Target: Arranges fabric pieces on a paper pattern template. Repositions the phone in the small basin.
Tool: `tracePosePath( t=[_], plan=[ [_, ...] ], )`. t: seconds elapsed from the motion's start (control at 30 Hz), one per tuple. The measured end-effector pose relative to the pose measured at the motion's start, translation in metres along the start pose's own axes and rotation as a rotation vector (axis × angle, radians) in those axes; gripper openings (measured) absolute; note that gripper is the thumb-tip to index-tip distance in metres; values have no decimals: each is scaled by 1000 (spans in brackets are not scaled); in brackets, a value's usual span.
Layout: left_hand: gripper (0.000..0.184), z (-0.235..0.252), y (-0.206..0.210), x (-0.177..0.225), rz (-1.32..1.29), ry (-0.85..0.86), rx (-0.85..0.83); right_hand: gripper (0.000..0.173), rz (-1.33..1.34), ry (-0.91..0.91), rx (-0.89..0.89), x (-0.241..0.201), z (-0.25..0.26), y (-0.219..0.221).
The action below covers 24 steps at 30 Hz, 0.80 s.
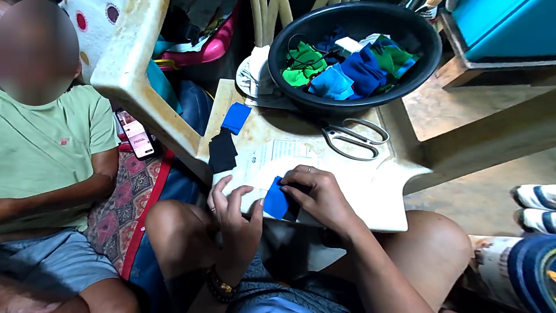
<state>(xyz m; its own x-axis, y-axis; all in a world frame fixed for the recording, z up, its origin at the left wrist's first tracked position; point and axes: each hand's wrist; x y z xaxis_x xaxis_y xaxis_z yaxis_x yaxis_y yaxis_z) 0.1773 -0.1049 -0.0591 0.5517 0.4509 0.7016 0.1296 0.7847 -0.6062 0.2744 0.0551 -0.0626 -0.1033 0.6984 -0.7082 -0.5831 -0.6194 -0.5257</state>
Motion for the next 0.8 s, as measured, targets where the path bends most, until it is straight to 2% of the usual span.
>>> tracePosePath(
  t=[0.1,0.23,0.37,0.53,0.8],
  plan=[
    [40,-4,5,-5,57,-23,13,12,2,10,-1,-1,0,0],
    [42,-6,6,-8,56,-33,-14,12,-7,11,-3,0,0,-1],
    [36,-6,3,-8,60,-18,-38,12,-2,10,-2,-1,1,-1],
    [9,-7,0,-12,11,31,-78,12,13,14,-4,0,1,-1],
    [8,-13,0,-12,21,78,-31,12,-1,2,0,0,0,-1]
  ],
)
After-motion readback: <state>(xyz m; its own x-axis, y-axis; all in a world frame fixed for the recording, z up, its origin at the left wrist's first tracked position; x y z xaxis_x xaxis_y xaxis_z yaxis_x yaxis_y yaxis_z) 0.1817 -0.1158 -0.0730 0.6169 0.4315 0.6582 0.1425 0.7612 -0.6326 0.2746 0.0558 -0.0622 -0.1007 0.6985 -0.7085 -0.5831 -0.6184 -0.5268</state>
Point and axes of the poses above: each hand's wrist, its own z-axis towards the middle knuckle, its own y-axis out of the palm, x = y × z, and after that the axes turned 9 degrees about -y, right-handed
